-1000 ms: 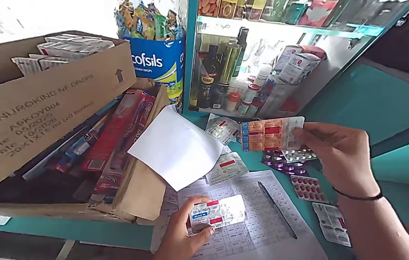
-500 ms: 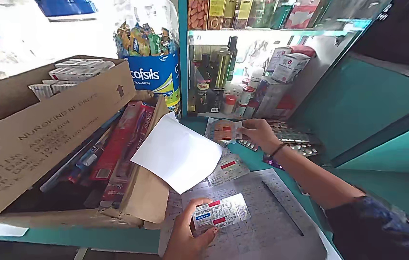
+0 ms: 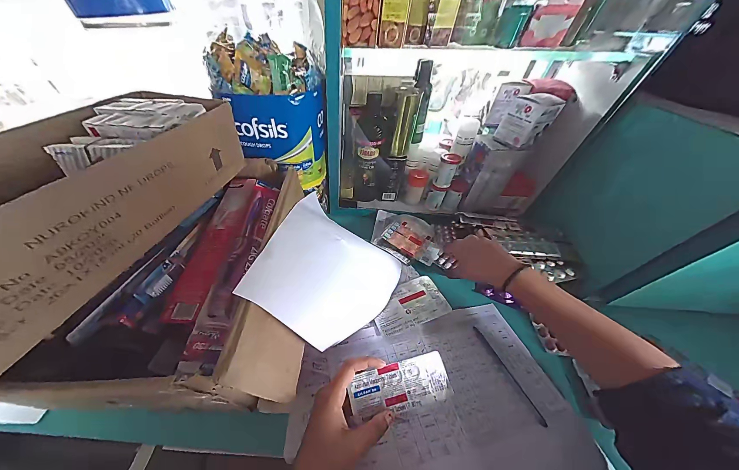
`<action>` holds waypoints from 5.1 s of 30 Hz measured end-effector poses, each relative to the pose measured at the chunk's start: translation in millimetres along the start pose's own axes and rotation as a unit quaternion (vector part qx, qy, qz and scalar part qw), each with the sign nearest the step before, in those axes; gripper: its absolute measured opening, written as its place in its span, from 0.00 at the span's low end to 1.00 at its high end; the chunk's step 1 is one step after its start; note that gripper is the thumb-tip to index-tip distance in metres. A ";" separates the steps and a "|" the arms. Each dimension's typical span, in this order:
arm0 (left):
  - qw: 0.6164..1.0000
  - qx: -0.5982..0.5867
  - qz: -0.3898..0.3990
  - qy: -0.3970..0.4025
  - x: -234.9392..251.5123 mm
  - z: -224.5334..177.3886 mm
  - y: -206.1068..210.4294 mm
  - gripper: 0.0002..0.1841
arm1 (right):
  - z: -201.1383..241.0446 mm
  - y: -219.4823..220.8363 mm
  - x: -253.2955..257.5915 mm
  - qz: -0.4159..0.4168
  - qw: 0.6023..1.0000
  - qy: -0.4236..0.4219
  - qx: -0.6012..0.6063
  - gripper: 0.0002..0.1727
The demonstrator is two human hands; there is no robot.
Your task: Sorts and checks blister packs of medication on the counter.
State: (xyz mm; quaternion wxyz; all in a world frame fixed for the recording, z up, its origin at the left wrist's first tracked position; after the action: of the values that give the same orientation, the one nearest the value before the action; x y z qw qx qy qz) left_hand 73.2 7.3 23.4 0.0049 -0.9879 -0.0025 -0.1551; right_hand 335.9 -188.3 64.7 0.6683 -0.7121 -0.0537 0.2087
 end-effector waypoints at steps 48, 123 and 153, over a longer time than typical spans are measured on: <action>1.000 0.014 0.002 -0.001 -0.4 -0.3 0.5 0.29 | 12.5 6.8 3.2 -0.006 0.997 0.014 -0.075 0.12; 0.999 0.017 0.022 0.035 -0.8 -1.8 1.5 0.24 | -13.1 -93.5 -154.0 -0.295 0.753 -0.113 0.578 0.09; 0.998 -0.052 0.016 0.005 -0.9 -0.2 0.9 0.29 | 117.7 -1.3 -163.9 -0.160 0.873 -0.341 0.309 0.14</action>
State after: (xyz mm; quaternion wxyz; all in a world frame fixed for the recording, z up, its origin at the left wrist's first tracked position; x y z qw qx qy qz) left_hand 72.3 6.4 23.4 -0.0441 -0.9859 0.0217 -0.1601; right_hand 144.1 -137.1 100.6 0.8184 -0.3359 -0.3244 0.3348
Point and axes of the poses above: each hand's wrist, its own x-axis towards the middle knuckle, its own y-axis out of the palm, z = x × y, the point moved 8 cm from there along x, towards the middle knuckle, and after that the axes turned 2 degrees about -z, right-handed, at the moved point
